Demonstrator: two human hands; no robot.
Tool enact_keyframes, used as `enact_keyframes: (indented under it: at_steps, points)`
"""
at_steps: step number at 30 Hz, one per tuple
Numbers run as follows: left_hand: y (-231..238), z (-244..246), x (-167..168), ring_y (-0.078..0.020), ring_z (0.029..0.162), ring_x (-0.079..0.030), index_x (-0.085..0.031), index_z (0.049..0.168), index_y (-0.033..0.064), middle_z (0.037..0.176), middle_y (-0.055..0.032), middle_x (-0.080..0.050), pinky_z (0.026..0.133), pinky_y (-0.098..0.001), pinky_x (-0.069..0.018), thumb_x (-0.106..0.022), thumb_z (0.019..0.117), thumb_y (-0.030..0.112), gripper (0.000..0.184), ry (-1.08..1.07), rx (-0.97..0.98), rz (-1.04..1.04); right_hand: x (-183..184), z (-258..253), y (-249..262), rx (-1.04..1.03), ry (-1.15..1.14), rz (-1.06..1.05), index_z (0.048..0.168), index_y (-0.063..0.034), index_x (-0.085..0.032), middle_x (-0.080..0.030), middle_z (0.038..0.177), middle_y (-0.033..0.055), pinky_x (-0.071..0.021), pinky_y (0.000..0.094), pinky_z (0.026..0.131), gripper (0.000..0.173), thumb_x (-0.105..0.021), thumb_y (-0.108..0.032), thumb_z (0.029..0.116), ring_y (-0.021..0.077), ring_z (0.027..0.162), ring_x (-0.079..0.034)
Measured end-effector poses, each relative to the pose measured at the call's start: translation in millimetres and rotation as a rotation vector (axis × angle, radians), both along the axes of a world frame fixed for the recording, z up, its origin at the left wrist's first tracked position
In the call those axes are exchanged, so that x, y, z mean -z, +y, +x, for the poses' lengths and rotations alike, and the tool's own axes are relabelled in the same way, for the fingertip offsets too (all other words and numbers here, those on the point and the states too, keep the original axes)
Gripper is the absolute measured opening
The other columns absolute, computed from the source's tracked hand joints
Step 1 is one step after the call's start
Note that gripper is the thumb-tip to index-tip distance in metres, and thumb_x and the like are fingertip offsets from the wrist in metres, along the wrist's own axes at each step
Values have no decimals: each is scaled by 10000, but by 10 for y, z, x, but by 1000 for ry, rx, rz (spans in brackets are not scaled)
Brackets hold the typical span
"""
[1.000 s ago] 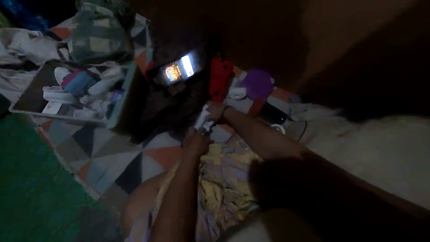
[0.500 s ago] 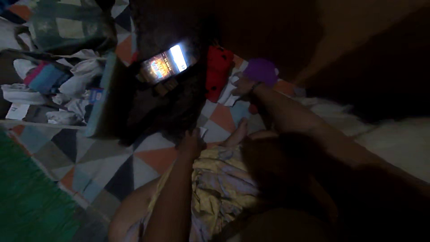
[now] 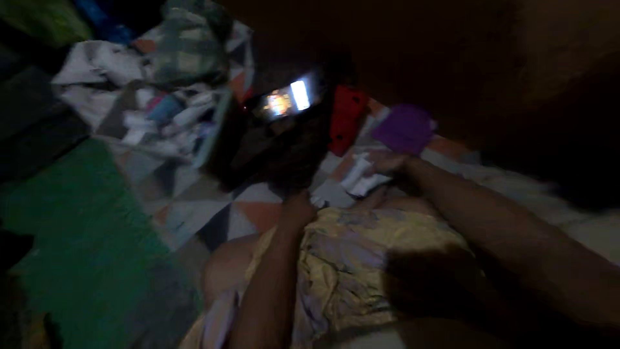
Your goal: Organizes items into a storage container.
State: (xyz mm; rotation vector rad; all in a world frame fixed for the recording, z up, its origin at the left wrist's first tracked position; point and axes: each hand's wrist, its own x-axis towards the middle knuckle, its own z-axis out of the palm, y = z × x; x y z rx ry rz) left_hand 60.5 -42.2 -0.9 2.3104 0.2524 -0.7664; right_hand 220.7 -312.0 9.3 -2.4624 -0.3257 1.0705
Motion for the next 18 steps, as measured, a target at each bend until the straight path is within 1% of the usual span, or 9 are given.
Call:
enact_keyframes:
  at_steps: [2,5,6,7,9,12,15,16,18]
  points:
    - [137,-177,-370,-359,1341,-529,-543,1445,92,1455,-208,-530,1094,-557,-448,-567,1012,259,464,-52,-58,-12,-258,-273,221,-114,28,68,1326,9,-589,-567,1341,261,-488,548,956,451,-741,-138,928,360,1113,-607]
    - [444,-410,-758,-361,1341,-519,-538,1447,70,1441,-231,-523,1106,-541,-430,-529,1035,247,448,-69,-166,-49,-743,-646,733,-300,73,167,1085,-16,-719,-433,1523,194,-506,438,949,194,-729,-95,909,270,1159,-586]
    - [579,-477,-848,-352,1311,-542,-546,1434,66,1416,-229,-542,1091,-531,-443,-521,1041,241,432,-76,-209,-77,-863,-729,929,-315,85,204,1055,-33,-722,-478,1482,160,-514,398,916,163,-727,-113,913,220,1109,-597]
    - [735,-534,-912,-336,1232,-592,-565,1402,55,1348,-222,-585,1043,-516,-480,-517,1045,233,401,-101,-256,-110,-956,-798,1136,-290,98,250,1039,-46,-716,-571,1355,115,-530,345,844,148,-722,-125,915,157,999,-617]
    - [1107,-593,-1005,-298,1032,-669,-592,1353,41,1191,-205,-656,915,-480,-548,-517,1054,222,357,-183,-395,-182,-1103,-869,1589,-173,163,346,1079,-44,-663,-655,1006,53,-525,269,701,151,-686,-118,949,85,789,-610]
    - [1770,-500,-1248,-337,975,-677,-558,1385,29,1172,-234,-664,879,-522,-549,-509,1072,225,373,-391,-641,-213,-1215,-767,2316,5,209,494,1115,-25,-653,-677,887,65,-552,309,679,183,-642,-155,987,120,737,-636]
    - [2475,-136,-1431,-212,922,-656,-475,1449,38,1195,-165,-628,816,-398,-569,-434,1099,345,467,-680,-868,-366,-1320,-529,3155,175,192,660,1233,-55,-604,-661,968,73,-564,355,705,301,-603,-253,1008,149,789,-641]
    - [2675,-44,-1482,-248,1058,-659,-401,1522,80,1336,-178,-581,886,-426,-573,-419,1096,414,541,-751,-941,-423,-1352,-425,3433,225,191,738,1324,-72,-556,-660,1050,93,-572,379,744,382,-605,-287,1012,174,859,-653]
    - [2940,85,-1487,-303,1169,-612,-376,1549,136,1443,-178,-529,927,-502,-532,-449,1066,499,609,-876,-1125,-365,-1476,-271,3872,274,231,901,1576,-172,-304,-551,1395,138,-550,459,917,643,-580,-380,1033,256,1165,-608]
